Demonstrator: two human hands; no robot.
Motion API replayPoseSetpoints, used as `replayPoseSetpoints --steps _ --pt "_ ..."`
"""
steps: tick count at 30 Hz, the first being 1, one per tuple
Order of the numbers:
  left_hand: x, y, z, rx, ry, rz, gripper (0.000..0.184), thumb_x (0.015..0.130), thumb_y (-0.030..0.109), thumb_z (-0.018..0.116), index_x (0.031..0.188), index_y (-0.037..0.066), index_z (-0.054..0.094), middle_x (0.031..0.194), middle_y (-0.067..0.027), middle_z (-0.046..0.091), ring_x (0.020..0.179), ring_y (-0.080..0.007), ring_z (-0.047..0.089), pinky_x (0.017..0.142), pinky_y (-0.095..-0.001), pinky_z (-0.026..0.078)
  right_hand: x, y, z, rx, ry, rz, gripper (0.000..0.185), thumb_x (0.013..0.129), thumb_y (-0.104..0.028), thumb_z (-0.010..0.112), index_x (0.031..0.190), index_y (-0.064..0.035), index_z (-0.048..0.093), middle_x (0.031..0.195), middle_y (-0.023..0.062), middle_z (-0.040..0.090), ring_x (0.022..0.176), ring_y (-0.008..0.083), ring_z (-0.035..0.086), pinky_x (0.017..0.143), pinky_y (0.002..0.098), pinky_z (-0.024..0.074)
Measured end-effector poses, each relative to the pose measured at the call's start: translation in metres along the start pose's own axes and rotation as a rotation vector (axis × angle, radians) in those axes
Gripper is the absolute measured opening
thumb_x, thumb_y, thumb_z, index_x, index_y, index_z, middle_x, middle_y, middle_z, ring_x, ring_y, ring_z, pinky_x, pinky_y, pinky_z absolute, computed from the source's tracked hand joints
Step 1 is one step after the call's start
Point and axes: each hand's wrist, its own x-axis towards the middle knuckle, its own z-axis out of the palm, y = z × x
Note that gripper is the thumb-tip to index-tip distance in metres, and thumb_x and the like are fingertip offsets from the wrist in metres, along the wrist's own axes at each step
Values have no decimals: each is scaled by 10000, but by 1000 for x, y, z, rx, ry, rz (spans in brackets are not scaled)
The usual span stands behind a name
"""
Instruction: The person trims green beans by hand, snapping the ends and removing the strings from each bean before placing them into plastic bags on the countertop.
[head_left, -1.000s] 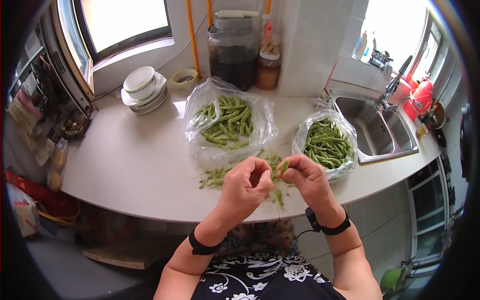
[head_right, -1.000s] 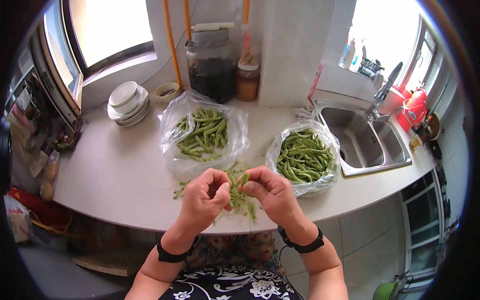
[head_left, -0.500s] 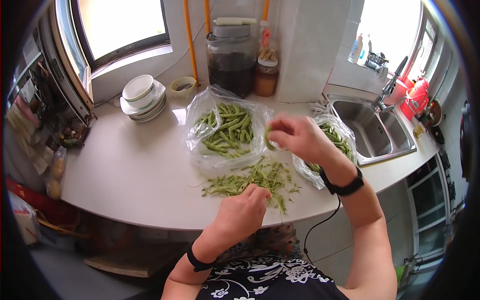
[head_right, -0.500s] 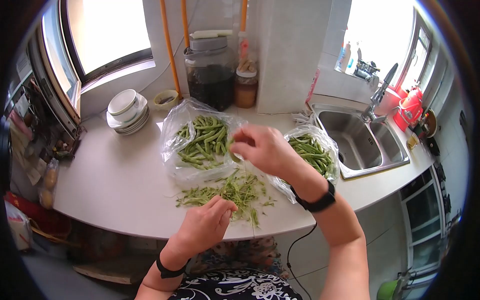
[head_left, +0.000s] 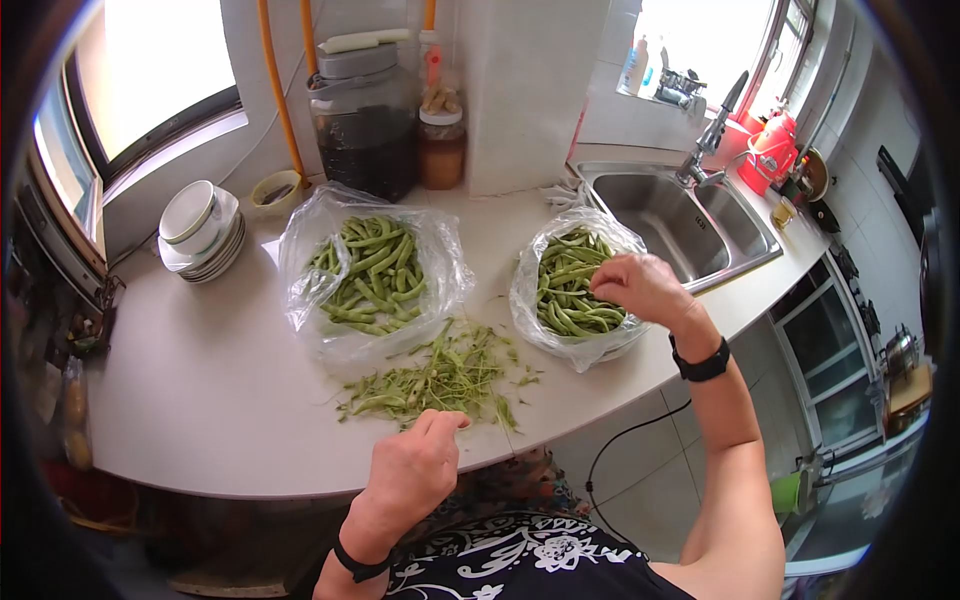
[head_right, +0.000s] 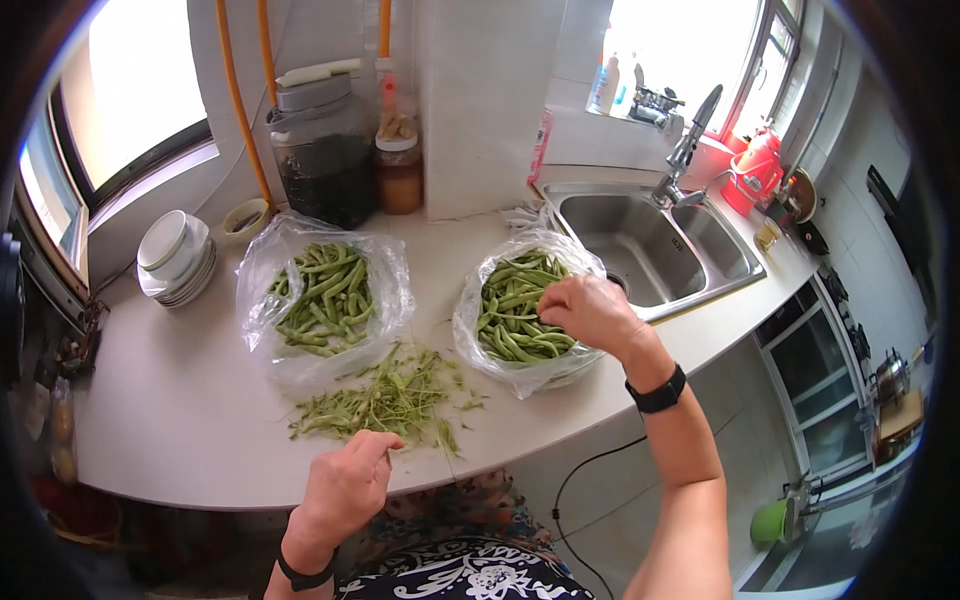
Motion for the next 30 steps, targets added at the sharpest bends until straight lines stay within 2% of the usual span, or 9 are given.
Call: replayPoseSetpoints --steps 11,13,16,17,19,24,27,28,30 --pt "4 13 8 3 -25 9 104 909 120 700 994 61 691 869 -95 703 697 -255 691 618 -344 546 -28 4 19 -65 9 -139 183 859 -230 716 984 -104 759 1017 97 685 928 312 685 846 415 529" --pt "3 12 6 -10 -13 -1 108 907 135 717 984 62 695 862 -92 707 685 -241 691 612 -332 544 -31 5 16 107 167 -7 170 872 -207 705 981 -79 729 971 116 700 887 329 690 808 415 539" --pt "1 10 0 -5 9 -16 114 903 148 735 972 64 702 839 -89 712 655 -225 686 594 -321 539 -27 12 13 128 292 38 150 895 -172 694 995 -60 692 913 127 721 839 331 702 752 404 548" --pt "1 9 -2 -1 7 -21 119 900 153 743 968 64 704 829 -87 713 642 -220 684 587 -317 537 -27 12 13 126 294 40 150 895 -172 694 995 -60 692 913 127 721 839 331 702 752 404 548" --pt "0 8 -4 -1 13 -23 124 897 158 751 965 63 706 819 -85 714 629 -214 681 579 -314 535 -23 10 11 220 496 16 132 918 -138 681 1024 -59 674 873 129 733 795 313 713 714 386 550" --pt "-6 4 -10 -9 86 2 95 894 144 746 933 65 713 813 -85 711 618 -212 678 572 -310 534 -9 8 4 218 672 -5 135 909 -129 704 1029 -70 689 888 100 727 790 248 707 728 355 542" --pt "-6 4 -16 -4 84 -34 83 892 132 743 931 65 714 812 -88 710 623 -209 681 572 -306 536 -2 8 -6 172 649 -76 169 887 -127 726 1045 -73 702 934 84 724 821 227 705 756 338 540" --pt "-8 5 -17 -1 84 -32 83 892 132 743 931 65 714 812 -88 710 623 -209 681 572 -306 536 -1 12 -8 44 468 44 203 864 -124 745 1060 -77 718 961 74 719 878 209 702 787 333 538" --pt "-5 6 -20 5 110 -5 86 890 128 745 934 60 714 814 -93 710 625 -211 683 572 -304 535 0 12 -4 162 531 15 210 859 -125 750 1063 -81 725 955 71 720 870 209 694 796 337 537"
